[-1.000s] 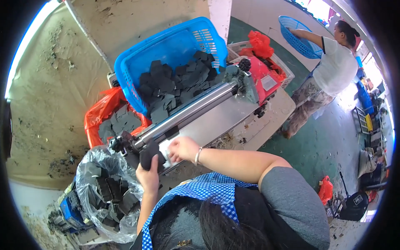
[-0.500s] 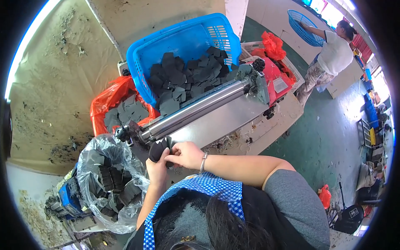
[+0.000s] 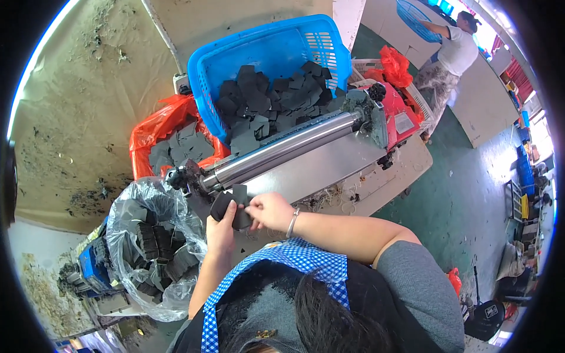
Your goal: The person is feeding black leather shoe components through a roller machine to apply glue.
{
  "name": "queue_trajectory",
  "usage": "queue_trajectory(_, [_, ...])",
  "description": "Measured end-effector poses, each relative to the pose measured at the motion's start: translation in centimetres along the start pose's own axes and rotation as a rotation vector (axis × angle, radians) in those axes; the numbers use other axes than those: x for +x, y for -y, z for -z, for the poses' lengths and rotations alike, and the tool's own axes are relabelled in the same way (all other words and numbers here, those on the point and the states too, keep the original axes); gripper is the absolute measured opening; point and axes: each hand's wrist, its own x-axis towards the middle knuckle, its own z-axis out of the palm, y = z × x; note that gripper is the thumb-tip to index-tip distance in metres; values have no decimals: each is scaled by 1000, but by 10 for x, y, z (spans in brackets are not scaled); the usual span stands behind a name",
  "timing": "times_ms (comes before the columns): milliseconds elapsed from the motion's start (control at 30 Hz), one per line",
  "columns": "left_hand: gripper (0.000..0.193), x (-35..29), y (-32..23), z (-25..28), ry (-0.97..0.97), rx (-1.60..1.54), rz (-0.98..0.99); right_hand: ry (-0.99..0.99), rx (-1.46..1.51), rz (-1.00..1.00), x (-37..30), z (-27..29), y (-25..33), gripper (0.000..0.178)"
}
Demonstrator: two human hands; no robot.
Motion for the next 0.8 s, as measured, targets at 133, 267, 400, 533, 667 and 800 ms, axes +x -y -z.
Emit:
queue_trajectory(133, [20, -1, -7, 3, -84, 89, -159, -235, 473, -241, 22, 26, -3, 22])
queue_trajectory(267, [25, -1, -12, -1, -92, -3, -212, -218, 462, -180, 19, 24, 2, 29])
queue_trajectory(400, [16, -4, -5, -9, -88, 110, -215, 170, 110, -110, -7, -1, 10, 27])
queue_trajectory(533, [20, 2, -5, -3, -119, 53, -25, -32, 353, -318, 8, 21, 0, 20])
queue_trajectory(667, [21, -5, -7, -3, -88, 23, 20, -330, 595, -255, 34, 37, -3, 24])
queue_trajectory(800, [14, 6, 22, 9, -119, 451, -407, -222, 48, 170, 4, 2, 3, 16])
